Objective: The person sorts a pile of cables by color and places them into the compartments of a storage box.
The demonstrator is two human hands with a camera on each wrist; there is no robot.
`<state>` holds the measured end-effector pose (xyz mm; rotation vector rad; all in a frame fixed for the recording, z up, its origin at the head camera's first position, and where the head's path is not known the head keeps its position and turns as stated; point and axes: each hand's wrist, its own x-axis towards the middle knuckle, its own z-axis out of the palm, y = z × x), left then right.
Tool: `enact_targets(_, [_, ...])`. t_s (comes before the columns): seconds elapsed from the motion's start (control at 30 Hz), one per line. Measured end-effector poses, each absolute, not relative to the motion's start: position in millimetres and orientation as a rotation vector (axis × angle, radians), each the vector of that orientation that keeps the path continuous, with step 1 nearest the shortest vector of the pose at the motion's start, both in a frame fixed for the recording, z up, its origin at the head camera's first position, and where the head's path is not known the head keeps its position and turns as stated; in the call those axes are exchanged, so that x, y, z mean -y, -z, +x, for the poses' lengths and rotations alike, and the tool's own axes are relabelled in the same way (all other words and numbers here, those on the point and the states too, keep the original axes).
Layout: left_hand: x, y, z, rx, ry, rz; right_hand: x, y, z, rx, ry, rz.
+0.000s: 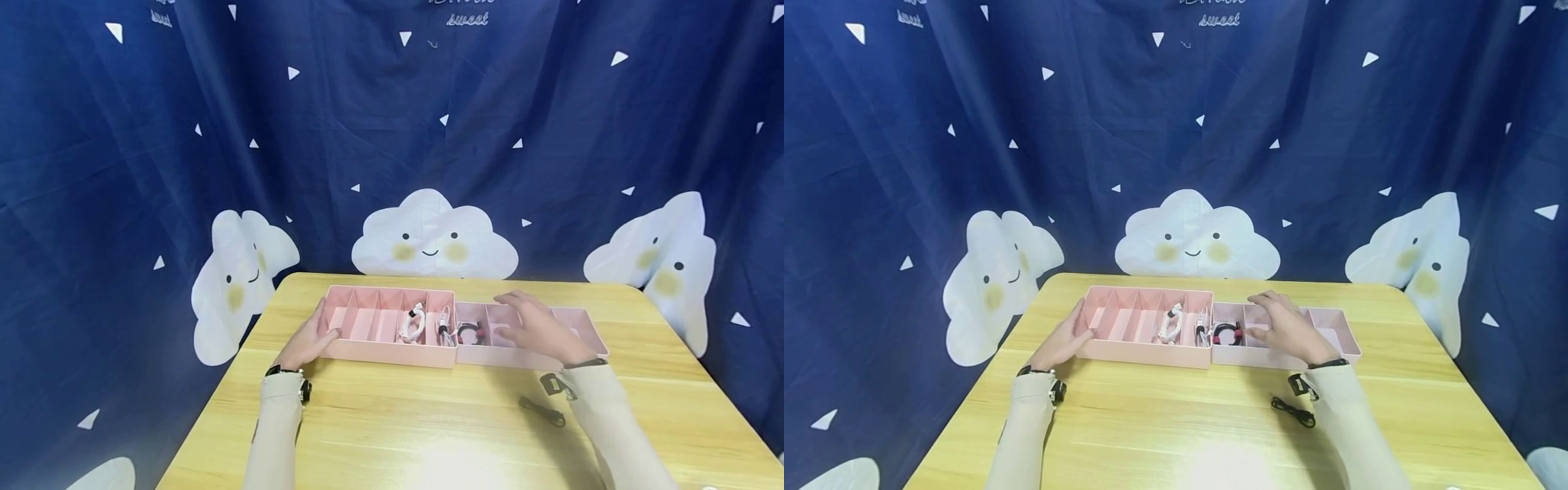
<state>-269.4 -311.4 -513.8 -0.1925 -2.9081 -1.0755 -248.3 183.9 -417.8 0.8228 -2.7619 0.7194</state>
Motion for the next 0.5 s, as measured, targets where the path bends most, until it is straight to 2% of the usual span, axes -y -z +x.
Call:
enact_targets(0.3, [311.2, 511.8, -267.3, 2.926, 1.074, -0.171, -199.6, 408.0, -225.2, 2.753, -0.684, 0.769])
enact_targets(0.5, [309.6, 509.4, -266.1, 2.931, 1.067, -0.171, -208.5, 409.0, -214.7, 2.577, -0.477, 0.757])
